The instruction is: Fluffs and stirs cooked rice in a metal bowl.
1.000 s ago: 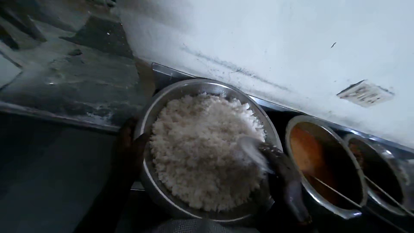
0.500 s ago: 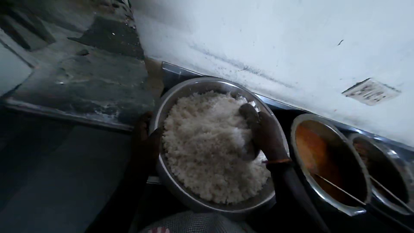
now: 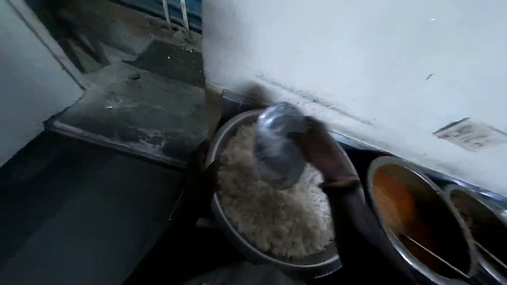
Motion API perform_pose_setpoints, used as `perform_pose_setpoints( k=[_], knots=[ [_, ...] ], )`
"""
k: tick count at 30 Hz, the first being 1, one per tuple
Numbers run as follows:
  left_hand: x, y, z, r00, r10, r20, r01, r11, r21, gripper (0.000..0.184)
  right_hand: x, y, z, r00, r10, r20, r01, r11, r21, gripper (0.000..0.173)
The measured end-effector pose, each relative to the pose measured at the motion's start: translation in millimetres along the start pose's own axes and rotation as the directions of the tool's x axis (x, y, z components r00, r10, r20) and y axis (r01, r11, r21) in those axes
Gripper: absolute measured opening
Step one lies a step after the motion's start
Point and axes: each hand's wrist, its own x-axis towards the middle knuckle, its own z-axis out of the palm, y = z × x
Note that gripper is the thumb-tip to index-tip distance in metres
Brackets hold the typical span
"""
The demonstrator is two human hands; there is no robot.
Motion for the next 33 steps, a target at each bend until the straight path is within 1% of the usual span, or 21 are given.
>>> perform_pose_setpoints(
  k=[2,3,4,5,7,9,11,14,16,18,19,21,22,23,25,27,28,29,30,31,33],
  knots=[
    [2,3,2,1.0,-0.003,0.013,0.002,0.999,0.032,0.059,17,-5,45,0.984,-0.063,0.167,0.061,0.998,0.019,0.04],
    [3,4,2,1.0,0.002,0.021,-0.003,0.999,0.043,0.059,29,-4,59,0.974,-0.079,0.212,0.083,0.997,-0.007,0.041],
    [2,6,2,1.0,-0.005,0.026,0.004,1.0,0.029,0.058,39,-1,63,0.972,-0.076,0.222,0.086,0.995,-0.04,0.04],
    [1,6,1,0.999,-0.012,0.03,0.012,1.0,0.003,0.058,46,5,58,0.976,-0.053,0.21,0.07,0.995,-0.07,0.039],
    [-1,1,0,0.999,-0.011,0.031,0.013,0.998,-0.064,0.058,56,31,33,0.988,0.007,0.154,0.009,0.994,-0.104,0.04],
    [-2,-4,0,0.999,0.0,0.041,0.005,0.992,-0.128,0.059,62,66,4,0.994,0.072,0.08,-0.064,0.993,-0.099,0.035],
    [2,-6,0,0.999,-0.02,0.034,0.024,0.991,-0.13,0.058,63,95,-21,0.986,0.166,0.009,-0.165,0.983,-0.082,0.029],
    [4,-8,0,0.998,-0.026,0.056,0.033,0.993,-0.112,0.057,52,130,-53,0.95,0.302,-0.073,-0.308,0.948,-0.08,0.026],
    [1,-3,2,0.997,-0.035,0.064,0.043,0.989,-0.138,0.056,32,133,-76,0.939,0.296,-0.176,-0.323,0.933,-0.156,0.026],
    [2,-1,4,0.998,-0.029,0.051,0.036,0.989,-0.145,0.056,17,127,-91,0.924,0.263,-0.277,-0.341,0.895,-0.287,0.028],
    [1,-1,4,0.998,-0.029,0.048,0.036,0.99,-0.137,0.055,12,126,-91,0.914,0.269,-0.304,-0.371,0.858,-0.356,0.029],
    [2,0,4,0.998,-0.027,0.052,0.033,0.994,-0.104,0.054,12,125,-75,0.912,0.294,-0.286,-0.404,0.769,-0.495,0.03],
    [2,-1,4,0.998,-0.026,0.048,0.03,0.996,-0.083,0.053,15,120,-61,0.924,0.285,-0.255,-0.381,0.74,-0.555,0.031],
    [1,-1,3,0.999,-0.022,0.049,0.025,0.997,-0.067,0.053,22,112,-44,0.941,0.246,-0.234,-0.339,0.714,-0.613,0.031],
    [1,-1,2,0.999,0.0,0.044,0.002,0.999,-0.05,0.053,41,91,-6,0.963,0.132,-0.233,-0.256,0.711,-0.655,0.03],
    [-1,-1,1,0.999,-0.002,0.049,0.004,0.999,-0.05,0.053,54,71,28,0.98,-0.036,-0.195,-0.108,0.726,-0.679,0.023],
    [0,-2,2,0.999,-0.003,0.048,0.006,0.998,-0.062,0.055,60,63,38,0.981,-0.132,-0.143,-0.004,0.723,-0.691,0.024],
    [2,-4,3,0.999,-0.006,0.048,0.009,0.997,-0.07,0.056,65,55,44,0.974,-0.214,-0.081,0.098,0.709,-0.698,0.025],
    [4,-6,3,0.999,-0.016,0.049,0.02,0.996,-0.082,0.056,70,45,44,0.968,-0.25,-0.018,0.166,0.692,-0.702,0.028],
    [5,-8,2,0.998,-0.033,0.057,0.038,0.995,-0.094,0.057,72,35,40,0.967,-0.254,0.017,0.194,0.691,-0.696,0.032],
    [4,-8,-1,0.995,-0.055,0.082,0.063,0.993,-0.095,0.058,67,20,20,0.981,-0.191,-0.012,0.143,0.772,-0.619,0.039]
  ],
)
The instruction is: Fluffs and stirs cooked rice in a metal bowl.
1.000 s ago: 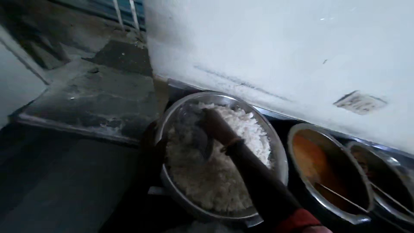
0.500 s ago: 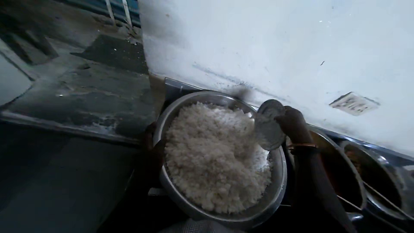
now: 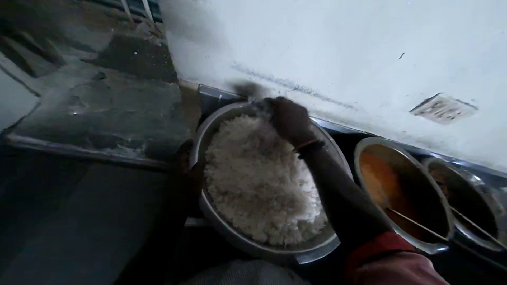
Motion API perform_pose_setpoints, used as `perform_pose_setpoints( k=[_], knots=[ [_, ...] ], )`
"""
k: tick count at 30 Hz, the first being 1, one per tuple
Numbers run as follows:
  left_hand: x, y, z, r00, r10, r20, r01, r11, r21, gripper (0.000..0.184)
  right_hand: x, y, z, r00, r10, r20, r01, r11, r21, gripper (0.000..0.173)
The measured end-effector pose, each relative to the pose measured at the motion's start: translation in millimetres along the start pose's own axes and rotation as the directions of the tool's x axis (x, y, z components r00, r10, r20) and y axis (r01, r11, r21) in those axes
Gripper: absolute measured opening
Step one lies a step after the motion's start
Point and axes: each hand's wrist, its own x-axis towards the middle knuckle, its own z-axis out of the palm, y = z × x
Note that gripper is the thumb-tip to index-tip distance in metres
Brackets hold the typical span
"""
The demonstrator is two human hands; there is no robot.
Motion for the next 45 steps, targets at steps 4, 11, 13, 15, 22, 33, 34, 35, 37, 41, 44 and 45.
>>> perform_pose_setpoints(
  k=[4,11,13,15,22,33,34,35,37,41,44,45],
  knots=[
    [-1,0,-2,0.999,0.037,0.014,-0.036,0.999,-0.02,0.058,-34,14,-21,0.984,0.176,0.027,-0.168,0.863,0.476,0.041],
    [3,-2,2,0.997,0.064,0.049,-0.059,0.992,-0.111,0.059,-149,91,10,0.847,0.456,0.273,-0.51,0.556,0.656,0.04],
    [4,-2,0,0.996,0.078,0.037,-0.076,0.996,-0.047,0.057,-163,129,10,0.777,0.593,0.212,-0.59,0.569,0.572,0.046],
    [6,2,1,0.997,0.075,0.016,-0.076,0.997,0.022,0.057,-162,142,4,0.748,0.653,0.114,-0.592,0.581,0.558,0.042],
    [2,3,1,0.999,0.049,-0.005,-0.048,0.998,0.05,0.057,-113,86,20,0.721,0.643,-0.261,-0.324,0.644,0.692,0.042],
    [8,-17,-7,0.989,0.115,0.089,-0.113,0.993,-0.026,0.061,-152,42,-3,0.808,0.546,-0.22,-0.306,0.709,0.636,0.046],
    [9,-17,-5,0.99,0.109,0.093,-0.104,0.993,-0.055,0.062,-153,41,0,0.826,0.543,-0.15,-0.363,0.716,0.596,0.047],
    [9,-16,-3,0.991,0.106,0.086,-0.099,0.991,-0.088,0.062,-151,38,7,0.847,0.528,-0.063,-0.424,0.741,0.522,0.049],
    [9,-14,1,0.993,0.1,0.063,-0.091,0.988,-0.128,0.062,-144,29,26,0.874,0.48,0.08,-0.471,0.794,0.384,0.05],
    [13,-15,4,0.993,0.112,0.036,-0.106,0.984,-0.145,0.066,-140,21,39,0.934,0.337,0.12,-0.357,0.896,0.265,0.051],
    [9,-12,4,0.997,0.073,-0.026,-0.076,0.99,-0.12,0.065,-149,18,36,0.958,0.242,0.153,-0.274,0.931,0.243,0.047],
    [7,-11,5,0.996,0.066,-0.062,-0.072,0.993,-0.095,0.064,-151,20,32,0.956,0.224,0.19,-0.264,0.938,0.225,0.05]
  ],
)
